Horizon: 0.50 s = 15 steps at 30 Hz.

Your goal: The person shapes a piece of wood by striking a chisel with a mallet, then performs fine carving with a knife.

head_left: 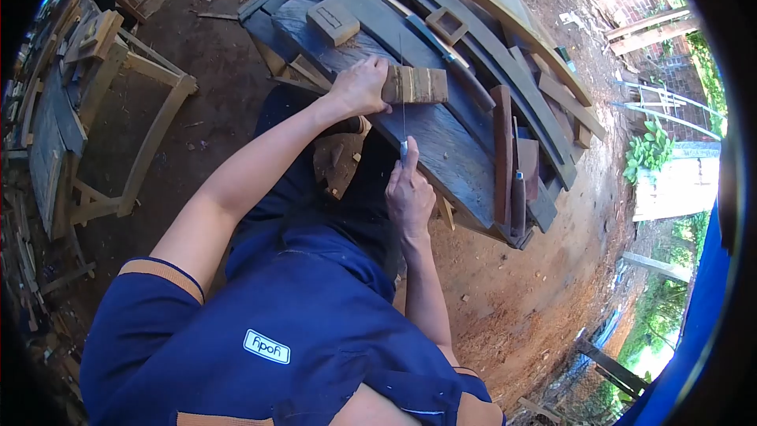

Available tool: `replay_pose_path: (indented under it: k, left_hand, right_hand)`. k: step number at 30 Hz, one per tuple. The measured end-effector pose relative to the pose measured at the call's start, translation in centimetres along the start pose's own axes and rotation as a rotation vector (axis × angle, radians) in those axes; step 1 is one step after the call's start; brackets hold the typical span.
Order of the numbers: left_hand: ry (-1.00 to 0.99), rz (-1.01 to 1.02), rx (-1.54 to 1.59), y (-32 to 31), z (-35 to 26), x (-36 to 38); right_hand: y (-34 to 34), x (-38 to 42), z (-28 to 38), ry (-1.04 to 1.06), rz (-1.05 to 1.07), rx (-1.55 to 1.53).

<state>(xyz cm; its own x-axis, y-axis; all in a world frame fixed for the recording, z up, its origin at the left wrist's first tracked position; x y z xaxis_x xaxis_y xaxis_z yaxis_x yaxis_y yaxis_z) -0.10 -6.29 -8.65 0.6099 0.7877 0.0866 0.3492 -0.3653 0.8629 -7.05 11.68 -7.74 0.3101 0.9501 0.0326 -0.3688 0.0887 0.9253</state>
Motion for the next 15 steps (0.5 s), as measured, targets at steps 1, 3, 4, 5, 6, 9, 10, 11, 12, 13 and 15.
replay_pose_path:
  k: [1, 3, 4, 5, 6, 9, 10, 11, 12, 13, 15]
  left_hand:
    - [0.011, 0.016, -0.037, 0.0, -0.1, 0.0]
    - [0.025, 0.035, -0.067, 0.4, 0.0, 0.2]
    - [0.041, 0.039, -0.081, 0.7, -0.1, 0.2]
    - [0.055, 0.046, -0.093, 0.6, -0.3, 0.2]
    - [0.055, 0.050, -0.082, 0.6, -0.4, 0.1]
    - [0.048, 0.055, -0.089, 0.4, 0.2, 0.1]
    - [0.030, 0.028, -0.089, 0.5, 0.2, 0.0]
    - [0.013, 0.002, -0.086, 0.4, 0.0, 0.0]
    - [0.021, 0.008, -0.082, 0.2, 0.1, 0.0]
    - [0.029, 0.006, -0.083, 0.3, 0.1, 0.0]
    - [0.035, 0.004, -0.089, 0.5, 0.2, 0.1]
  right_hand:
    - [0.4, 0.0, 0.7, 0.004, 0.008, 0.044]
    - [0.7, 0.3, 1.1, 0.010, 0.020, 0.078]
    - [0.8, 0.3, 1.1, 0.015, 0.023, 0.114]
    - [0.8, 0.4, 0.6, 0.009, 0.029, 0.126]
    - [0.4, 0.4, 0.1, -0.001, 0.045, 0.158]
    - [-0.1, -0.2, -0.1, -0.012, 0.076, 0.203]
    - [0.0, -0.8, 0.0, -0.018, 0.077, 0.226]
    - [0.1, -1.8, 0.2, -0.028, 0.067, 0.177]
    - [-0.4, -2.9, 0.4, -0.026, 0.078, 0.178]
    - [-0.5, -4.2, 1.0, 0.000, 0.031, 0.164]
    - [-0.7, -5.1, 1.5, 0.019, -0.015, 0.125]
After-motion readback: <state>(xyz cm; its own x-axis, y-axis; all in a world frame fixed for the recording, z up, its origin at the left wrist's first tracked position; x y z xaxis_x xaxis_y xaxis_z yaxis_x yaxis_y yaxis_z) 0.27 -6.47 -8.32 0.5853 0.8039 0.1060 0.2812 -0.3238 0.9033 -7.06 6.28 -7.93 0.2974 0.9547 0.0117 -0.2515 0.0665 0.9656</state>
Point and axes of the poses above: each hand's wrist, its own x-axis away from the middle knuckle, its own y-axis out of the back of the hand, z = x × y, the point moved 10 cm from there along -x, towards the middle knuckle, and after that the axes turned 4 degrees about z, right-handed, at the moved point
